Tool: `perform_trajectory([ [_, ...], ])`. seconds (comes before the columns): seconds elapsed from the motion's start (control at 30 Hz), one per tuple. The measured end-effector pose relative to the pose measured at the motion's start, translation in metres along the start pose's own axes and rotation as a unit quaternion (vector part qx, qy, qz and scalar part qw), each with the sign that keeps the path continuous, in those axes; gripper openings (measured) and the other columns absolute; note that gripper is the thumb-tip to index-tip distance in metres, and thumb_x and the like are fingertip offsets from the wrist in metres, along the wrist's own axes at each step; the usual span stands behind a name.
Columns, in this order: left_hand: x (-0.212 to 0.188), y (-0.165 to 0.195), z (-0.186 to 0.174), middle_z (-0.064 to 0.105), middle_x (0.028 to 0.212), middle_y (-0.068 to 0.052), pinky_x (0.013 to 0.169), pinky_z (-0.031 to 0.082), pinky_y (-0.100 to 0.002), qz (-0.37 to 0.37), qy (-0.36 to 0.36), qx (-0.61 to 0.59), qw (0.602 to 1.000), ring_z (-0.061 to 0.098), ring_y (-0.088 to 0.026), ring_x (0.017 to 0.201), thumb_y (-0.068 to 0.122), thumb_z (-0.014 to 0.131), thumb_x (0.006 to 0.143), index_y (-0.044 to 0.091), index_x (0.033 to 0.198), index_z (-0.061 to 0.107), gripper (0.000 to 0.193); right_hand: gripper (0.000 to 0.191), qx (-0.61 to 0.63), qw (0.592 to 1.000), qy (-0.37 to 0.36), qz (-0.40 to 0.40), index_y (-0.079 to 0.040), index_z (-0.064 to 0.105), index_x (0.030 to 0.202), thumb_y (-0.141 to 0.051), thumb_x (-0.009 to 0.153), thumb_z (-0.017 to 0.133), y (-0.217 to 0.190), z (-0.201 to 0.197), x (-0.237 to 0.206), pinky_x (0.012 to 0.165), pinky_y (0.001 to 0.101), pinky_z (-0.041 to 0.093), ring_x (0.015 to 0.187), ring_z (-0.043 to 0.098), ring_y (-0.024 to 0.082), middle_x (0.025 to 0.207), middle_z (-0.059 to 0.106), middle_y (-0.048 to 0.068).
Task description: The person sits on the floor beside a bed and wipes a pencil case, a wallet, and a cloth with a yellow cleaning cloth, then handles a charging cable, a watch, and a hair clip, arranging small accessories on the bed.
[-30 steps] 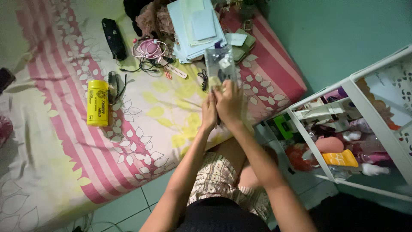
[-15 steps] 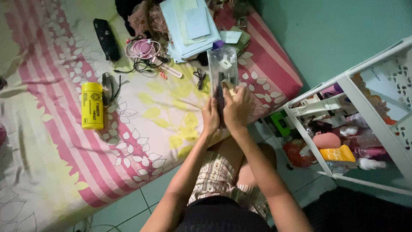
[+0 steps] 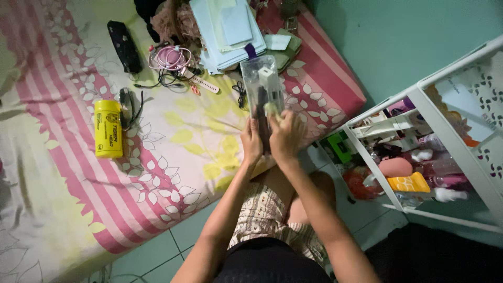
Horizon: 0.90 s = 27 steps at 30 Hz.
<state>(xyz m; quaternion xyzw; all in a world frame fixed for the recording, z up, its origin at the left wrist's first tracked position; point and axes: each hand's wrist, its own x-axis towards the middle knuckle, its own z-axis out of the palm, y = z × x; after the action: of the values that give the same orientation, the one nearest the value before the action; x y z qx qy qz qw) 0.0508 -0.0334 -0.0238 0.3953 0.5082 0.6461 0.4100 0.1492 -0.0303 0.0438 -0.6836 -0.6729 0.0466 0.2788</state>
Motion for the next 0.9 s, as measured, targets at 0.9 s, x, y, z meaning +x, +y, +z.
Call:
perform_trajectory([
  [0.9, 0.022, 0.009, 0.006, 0.067, 0.091, 0.0, 0.072, 0.049, -0.029, -0.075, 0.025, -0.028, 0.996, 0.055, -0.009, 0.081, 0.031, 0.043, 0.112, -0.005, 0.113, 0.067, 0.043, 0.032, 0.051, 0.998, -0.033, 0.006, 0.006, 0.059, 0.111, -0.022, 0.097, 0.066, 0.004, -0.023, -0.054, 0.081, 0.047, 0.049, 0.097, 0.059, 0.037, 0.104, 0.059, 0.021],
])
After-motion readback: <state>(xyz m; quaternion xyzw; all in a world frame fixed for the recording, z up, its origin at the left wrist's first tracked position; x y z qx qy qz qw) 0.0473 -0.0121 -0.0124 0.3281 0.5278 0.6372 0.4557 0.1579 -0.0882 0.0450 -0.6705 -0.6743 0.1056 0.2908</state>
